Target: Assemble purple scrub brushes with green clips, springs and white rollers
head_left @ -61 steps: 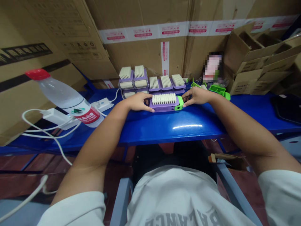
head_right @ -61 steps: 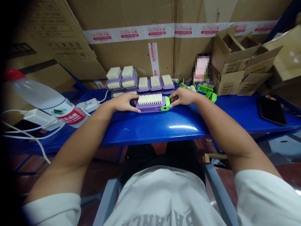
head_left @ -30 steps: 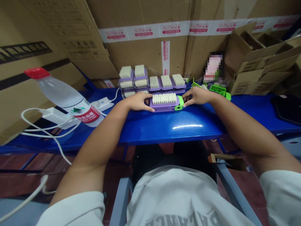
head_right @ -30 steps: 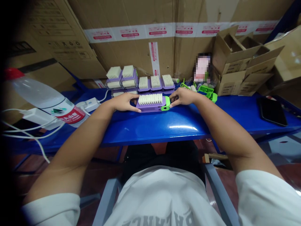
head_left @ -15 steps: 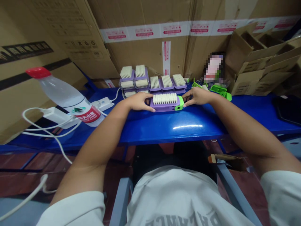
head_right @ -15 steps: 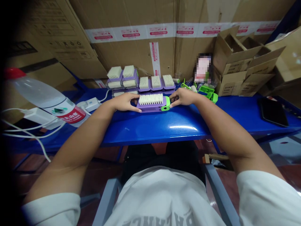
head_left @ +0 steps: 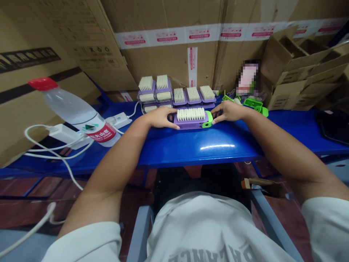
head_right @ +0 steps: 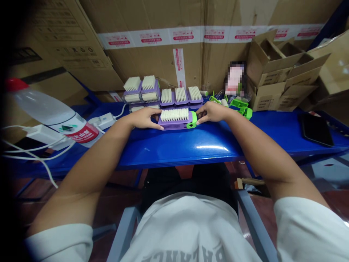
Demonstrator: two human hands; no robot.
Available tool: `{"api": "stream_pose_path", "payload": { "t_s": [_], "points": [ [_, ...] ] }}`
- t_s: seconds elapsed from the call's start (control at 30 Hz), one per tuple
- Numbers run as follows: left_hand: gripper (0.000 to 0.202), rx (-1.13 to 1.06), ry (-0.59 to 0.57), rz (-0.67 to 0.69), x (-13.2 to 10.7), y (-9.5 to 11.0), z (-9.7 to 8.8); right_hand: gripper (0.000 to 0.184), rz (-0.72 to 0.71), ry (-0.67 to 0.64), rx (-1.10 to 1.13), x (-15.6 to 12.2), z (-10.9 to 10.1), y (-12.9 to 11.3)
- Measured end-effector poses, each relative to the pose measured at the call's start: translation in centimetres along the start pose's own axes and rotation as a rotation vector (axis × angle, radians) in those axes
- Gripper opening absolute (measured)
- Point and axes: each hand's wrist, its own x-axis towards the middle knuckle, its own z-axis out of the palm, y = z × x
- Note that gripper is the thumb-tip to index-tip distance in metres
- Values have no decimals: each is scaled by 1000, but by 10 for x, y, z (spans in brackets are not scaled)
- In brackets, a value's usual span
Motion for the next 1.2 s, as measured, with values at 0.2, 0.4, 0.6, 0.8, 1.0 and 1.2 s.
{"api": "stream_pose_path", "payload": {
  "t_s": [0.2,0.4,0.6,0.8,1.0,1.2],
  "points": [
    [94,-5,6,9,1,0,0,68,0,12,-4,0,0,-3],
    [92,-5,0,-1,0,1,-1,68,-50,18,-1,1,0,-1],
    [92,-15,1,-1,1,1,-1,69,-29,-1,-9,1,0,0],
    [91,-14,13,9,1,-1,-1,68,31,4,-15,1,0,-3],
    [88,-8,29,35,1,-2,-1,66,-24,6,-18,2,0,-1],
    [89,-4,28,30,1,-1,-1,68,-42,8,-18,1,-1,1]
  ]
}}
